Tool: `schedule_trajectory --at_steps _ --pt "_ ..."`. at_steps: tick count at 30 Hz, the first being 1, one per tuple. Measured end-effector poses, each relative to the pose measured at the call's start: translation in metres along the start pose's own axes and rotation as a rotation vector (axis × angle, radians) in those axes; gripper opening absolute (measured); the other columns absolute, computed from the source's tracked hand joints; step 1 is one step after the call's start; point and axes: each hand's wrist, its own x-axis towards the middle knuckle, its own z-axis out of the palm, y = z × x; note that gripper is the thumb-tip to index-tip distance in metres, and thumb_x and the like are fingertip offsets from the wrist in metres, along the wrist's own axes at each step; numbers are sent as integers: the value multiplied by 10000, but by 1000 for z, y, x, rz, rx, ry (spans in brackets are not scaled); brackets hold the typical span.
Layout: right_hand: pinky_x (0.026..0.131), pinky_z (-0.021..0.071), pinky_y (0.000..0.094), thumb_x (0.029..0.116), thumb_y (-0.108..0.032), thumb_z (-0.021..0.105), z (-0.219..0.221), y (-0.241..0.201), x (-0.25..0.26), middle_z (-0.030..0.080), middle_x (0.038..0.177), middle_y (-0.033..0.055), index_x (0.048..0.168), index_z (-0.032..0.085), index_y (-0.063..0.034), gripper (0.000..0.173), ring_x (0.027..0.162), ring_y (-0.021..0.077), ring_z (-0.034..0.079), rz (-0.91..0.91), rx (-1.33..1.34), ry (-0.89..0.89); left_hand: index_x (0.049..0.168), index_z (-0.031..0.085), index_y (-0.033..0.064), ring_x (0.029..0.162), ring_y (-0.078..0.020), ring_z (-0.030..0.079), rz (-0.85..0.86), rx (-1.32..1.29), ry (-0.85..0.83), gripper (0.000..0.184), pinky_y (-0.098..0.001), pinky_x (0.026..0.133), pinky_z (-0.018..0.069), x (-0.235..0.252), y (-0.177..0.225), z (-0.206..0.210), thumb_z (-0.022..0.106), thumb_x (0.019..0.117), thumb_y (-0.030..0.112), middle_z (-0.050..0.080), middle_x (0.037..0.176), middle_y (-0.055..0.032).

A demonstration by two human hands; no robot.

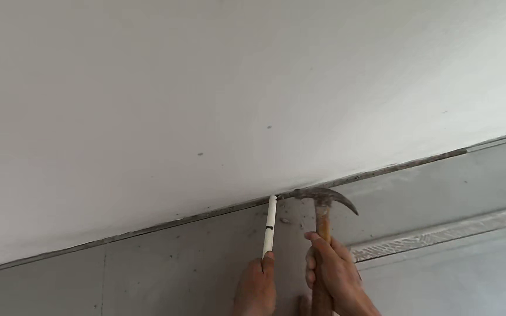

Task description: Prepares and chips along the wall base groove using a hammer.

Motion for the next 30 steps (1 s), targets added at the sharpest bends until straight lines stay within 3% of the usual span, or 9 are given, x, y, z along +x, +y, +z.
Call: schedule_trajectory --at_steps 4,8,11,15,18,23,26,30 --pt "379 533 352 1086 -278 415 -5 -5 6 521 564 59 1175 531 -39 279 396 185 547 67 -81 -87 1015 587 63 585 -205 571 -13 -8 -1 639 -390 573 525 -2 3 2 235 1083 592 538 715 -68" --pt "378 539 363 1102 -266 385 5 -1 2 519 556 60 1166 505 -30 272 392 189 549 34 -33 -3 1006 585 68 566 -196 553 -20 -34 -1 629 -377 558 517 -3 2 2 250 1081 595 525 707 -62" --pt "378 528 350 1093 -289 407 -7 -8 7 521 566 60 1187 532 -41 293 399 184 544 80 -101 -87 1018 588 62 562 -191 550 -21 -58 12 616 -364 550 508 -6 6 6 262 1087 580 530 712 -64" --pt "372 538 364 1105 -259 388 3 -3 2 523 543 56 1141 506 -28 262 386 189 554 8 -11 16 984 578 73 536 -184 534 -1 -73 12 622 -355 527 498 -2 0 8 250 1082 592 511 677 -51" --pt "388 537 361 1096 -274 404 -7 -6 5 517 565 60 1195 522 -34 286 406 189 552 110 -63 -88 1001 571 59 539 -184 539 -3 -86 10 612 -353 534 505 -2 3 10 247 1091 571 511 675 -55" --pt "372 538 367 1115 -239 370 3 -9 2 518 544 52 1153 503 -21 259 383 182 549 16 57 74 997 584 75 551 -188 543 -5 -73 21 619 -364 541 506 -2 1 10 250 1084 590 520 696 -54" --pt "375 532 354 1105 -268 404 -13 -14 7 510 560 60 1192 531 -30 283 395 181 544 151 -37 -70 1012 564 54 529 -177 528 -24 -114 5 605 -342 523 499 -6 8 13 255 1093 568 502 673 -52" --pt "366 531 360 1118 -243 361 0 -12 4 507 534 49 1151 508 -20 269 378 176 540 28 66 70 977 562 70 511 -163 515 -30 -147 2 600 -327 506 488 -4 4 13 254 1091 573 493 654 -39"
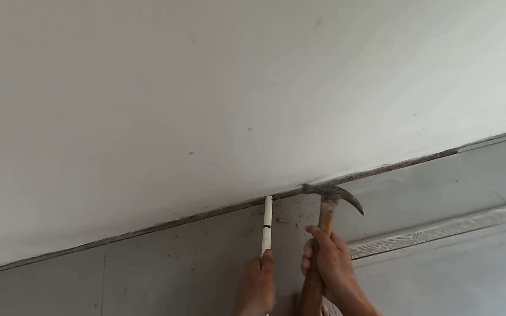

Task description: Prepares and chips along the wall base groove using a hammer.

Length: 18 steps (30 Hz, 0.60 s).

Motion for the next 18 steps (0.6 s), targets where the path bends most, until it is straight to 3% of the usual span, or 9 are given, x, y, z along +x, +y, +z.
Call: schedule_trajectory --at_steps 4,8,13,18 --pt "379 532 349 1111 -275 394 -15 -6 5 515 565 61 1191 535 -30 294 399 179 546 142 -111 -154 996 551 51 497 -161 508 -7 -28 -2 593 -312 492 479 -3 5 6 249 1100 551 489 646 -43" --pt "370 534 357 1124 -253 353 -1 0 0 512 553 56 1187 514 -12 296 388 178 545 56 2 -35 979 531 64 469 -146 502 -18 -88 -18 576 -293 464 481 -3 3 3 260 1096 558 471 614 -29" --pt "366 530 355 1106 -268 372 -9 -3 0 511 559 58 1216 547 -21 322 391 181 545 106 -84 -182 953 540 64 472 -144 487 21 -25 -5 580 -294 467 464 -1 3 -3 263 1097 553 470 609 -26" --pt "353 532 360 1094 -228 336 -16 3 -13 519 540 43 1201 533 -14 311 377 176 546 -20 15 -125 1005 614 72 615 -216 571 75 285 47 633 -422 600 512 6 -30 -50 261 1078 593 552 726 -65"
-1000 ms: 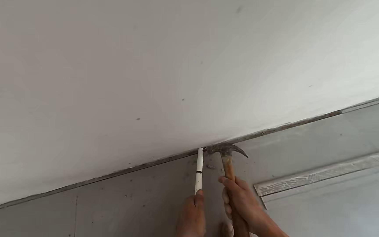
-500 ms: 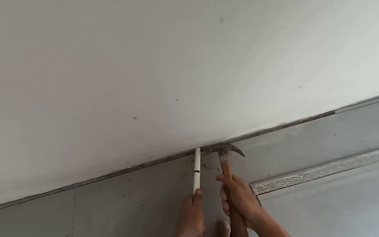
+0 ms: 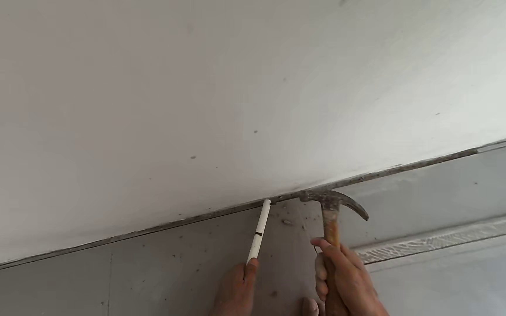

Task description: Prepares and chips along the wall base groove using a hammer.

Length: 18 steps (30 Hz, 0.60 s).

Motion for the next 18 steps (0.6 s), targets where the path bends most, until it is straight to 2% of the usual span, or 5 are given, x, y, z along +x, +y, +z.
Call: schedule_trajectory --at_steps 3,6,10,14,18 --pt "372 541 349 1083 -190 349 -2 8 -11 538 561 31 1223 525 -5 291 395 167 559 -24 -75 -28 927 599 72 556 -185 524 9 -77 24 589 -386 550 482 -2 -16 -4 281 1092 539 510 667 -44" --pt "412 558 345 1056 -181 394 3 20 -17 582 599 17 1249 517 -1 291 439 163 594 -115 -214 -93 894 562 83 471 -119 456 33 -287 -36 551 -291 473 436 -6 -19 -5 271 1108 499 449 586 6" --pt "486 582 359 1037 -187 469 23 31 -15 608 659 13 1300 505 21 337 513 161 628 -259 -477 -117 852 530 95 416 -96 426 81 -468 -101 542 -253 419 416 -4 -29 -6 248 1114 476 422 530 23" --pt "506 566 416 1019 -274 516 33 51 4 619 695 53 1301 555 -17 384 522 199 618 -169 -706 -154 831 528 108 419 -93 426 120 -500 -135 528 -251 432 429 3 -41 -8 245 1110 456 421 525 31" --pt "462 561 369 1030 -187 494 41 35 -19 594 638 20 1292 527 53 356 485 161 605 -291 -567 -106 836 532 106 410 -80 422 144 -584 -169 528 -232 413 412 7 -53 -12 248 1112 455 424 518 37"
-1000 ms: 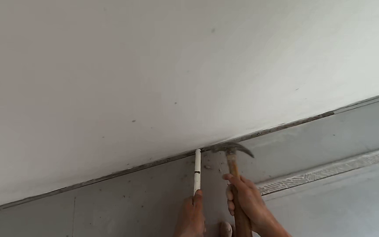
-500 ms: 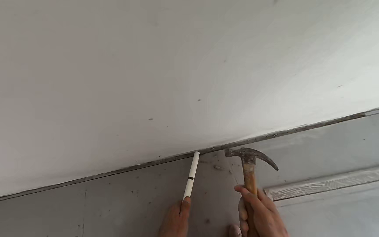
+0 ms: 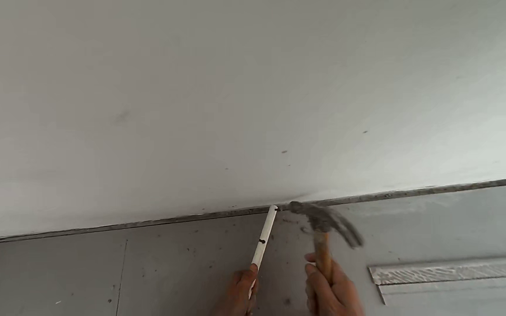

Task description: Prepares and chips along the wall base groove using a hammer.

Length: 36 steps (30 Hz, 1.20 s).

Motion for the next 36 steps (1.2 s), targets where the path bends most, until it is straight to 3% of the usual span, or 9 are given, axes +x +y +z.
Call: schedule_trajectory --at_steps 3,8,11,13,16,20,28,33,36 --pt "457 568 342 1021 -139 480 -2 -8 -2 589 629 2 1273 505 70 328 481 136 609 -93 -14 77 842 525 118 410 -75 427 -5 -65 -46 528 -223 408 416 2 -5 -6 245 1107 479 426 525 37" --pt "498 553 419 1023 -317 534 -32 7 29 617 686 47 1261 593 -42 369 514 195 607 53 -322 -139 829 537 115 406 -76 427 19 -85 -58 550 -221 404 420 8 -8 -19 261 1096 509 444 535 29" --pt "492 569 383 1034 -310 535 -46 -6 21 622 675 34 1268 578 16 404 519 166 623 -57 -308 -118 1028 573 104 439 -106 516 84 -23 0 362 -246 425 476 5 -10 -36 515 1041 461 524 591 3" --pt "536 590 393 1040 -334 541 -55 -5 17 661 717 57 1275 584 58 459 570 168 659 -163 -343 -123 1142 541 90 496 -147 591 100 104 46 408 -283 464 530 1 -1 -52 612 997 465 595 681 -36" --pt "550 576 445 1045 -463 524 -65 -1 21 667 713 97 1216 636 51 553 585 214 664 -266 -550 -112 1201 608 52 692 -219 677 136 629 149 511 -401 652 597 -1 23 -83 480 1051 523 672 851 -93" --pt "475 501 453 1036 -531 497 -60 -8 25 595 609 104 1059 662 34 589 507 241 594 -362 -750 -87 1278 598 54 997 -401 687 89 1207 265 646 -608 863 534 -1 55 -104 252 1091 567 689 1044 -212" --pt "425 492 348 1068 -545 396 -55 -21 55 600 621 41 1045 648 -78 531 494 136 587 -882 -787 52 1237 646 68 1054 -386 686 157 1417 265 723 -581 902 534 12 65 -135 193 1076 609 705 1072 -191" --pt "422 496 351 1073 -542 378 -45 -24 68 618 627 44 1047 658 -80 541 506 142 613 -925 -836 43 1223 639 82 1040 -378 686 136 1450 267 713 -568 894 535 18 67 -139 194 1073 619 703 1048 -177" --pt "412 488 398 1052 -579 377 -39 -22 71 580 584 28 1000 674 -66 594 471 179 586 -755 -936 -36 1183 662 93 1028 -353 688 138 1439 268 691 -554 889 536 19 66 -139 225 1071 616 706 1031 -153"
